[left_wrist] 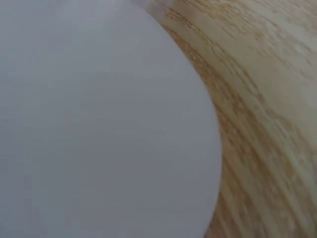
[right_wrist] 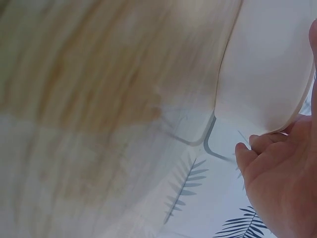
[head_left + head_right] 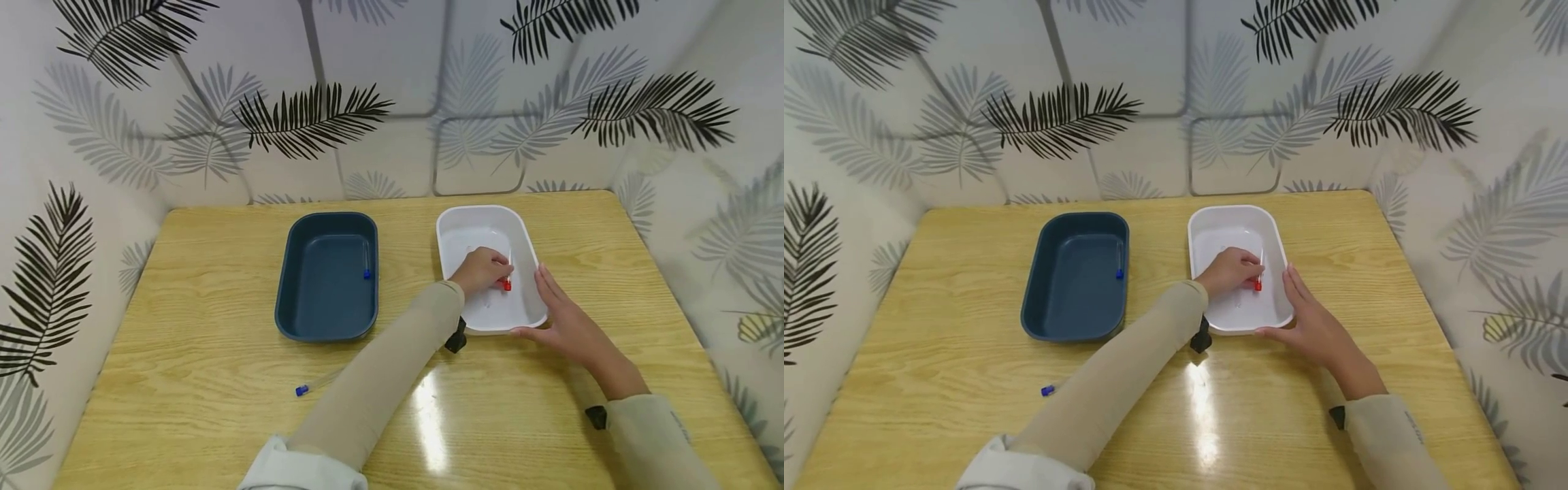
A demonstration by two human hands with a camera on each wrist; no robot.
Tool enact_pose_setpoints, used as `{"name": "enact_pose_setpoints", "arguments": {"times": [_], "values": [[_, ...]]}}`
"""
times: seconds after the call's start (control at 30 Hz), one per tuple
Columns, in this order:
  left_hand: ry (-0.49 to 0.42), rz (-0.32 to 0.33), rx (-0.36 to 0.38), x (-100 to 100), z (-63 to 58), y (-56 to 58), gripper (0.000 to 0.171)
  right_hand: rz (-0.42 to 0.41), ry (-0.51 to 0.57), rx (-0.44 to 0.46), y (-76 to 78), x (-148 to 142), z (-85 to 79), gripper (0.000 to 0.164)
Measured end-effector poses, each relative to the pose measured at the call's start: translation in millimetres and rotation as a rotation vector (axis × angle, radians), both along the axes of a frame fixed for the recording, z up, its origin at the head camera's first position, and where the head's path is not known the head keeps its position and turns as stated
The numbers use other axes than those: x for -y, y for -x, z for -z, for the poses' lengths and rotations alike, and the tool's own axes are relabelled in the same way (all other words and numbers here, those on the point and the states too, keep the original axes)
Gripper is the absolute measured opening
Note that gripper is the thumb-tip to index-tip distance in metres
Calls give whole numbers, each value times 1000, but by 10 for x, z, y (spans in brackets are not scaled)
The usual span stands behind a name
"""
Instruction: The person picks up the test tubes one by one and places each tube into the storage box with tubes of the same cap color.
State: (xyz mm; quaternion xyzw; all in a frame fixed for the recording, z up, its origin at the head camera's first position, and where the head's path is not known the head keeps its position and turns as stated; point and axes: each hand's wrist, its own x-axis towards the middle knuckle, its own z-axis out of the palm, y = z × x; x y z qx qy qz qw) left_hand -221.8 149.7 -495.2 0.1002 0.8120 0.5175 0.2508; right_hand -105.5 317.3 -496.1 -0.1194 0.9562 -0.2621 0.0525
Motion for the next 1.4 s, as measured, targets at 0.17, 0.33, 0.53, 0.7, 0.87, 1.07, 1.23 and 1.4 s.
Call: {"name": "enact_pose_setpoints", "arguments": {"times": [0.17, 0.33, 0.53, 0.7, 0.87, 1.07, 1.23, 1.4], "values": [[-12, 22, -8, 15, 7, -5, 22, 3, -9, 6, -2, 11, 3, 114], [11, 29, -20, 16, 17, 4, 22, 3, -6, 5, -2, 13, 7, 114], [20, 33, -10, 7, 19, 4, 22, -1, -10, -1, -5, 5, 9, 113], [3, 31, -4, 1, 18, -8, 22, -4, -16, -10, -5, -5, 16, 112], [-7, 33, 1, -7, 28, -6, 20, -2, -19, -12, -3, -4, 15, 112], [-5, 43, -2, -14, 20, -2, 19, 1, -13, -5, -3, -5, 0, 113], [1, 51, -11, -13, 14, -8, 18, 4, -10, -6, -8, -7, 2, 113], [-18, 50, -18, -1, 22, -10, 18, 3, -7, -13, -8, -7, 15, 113]]}}
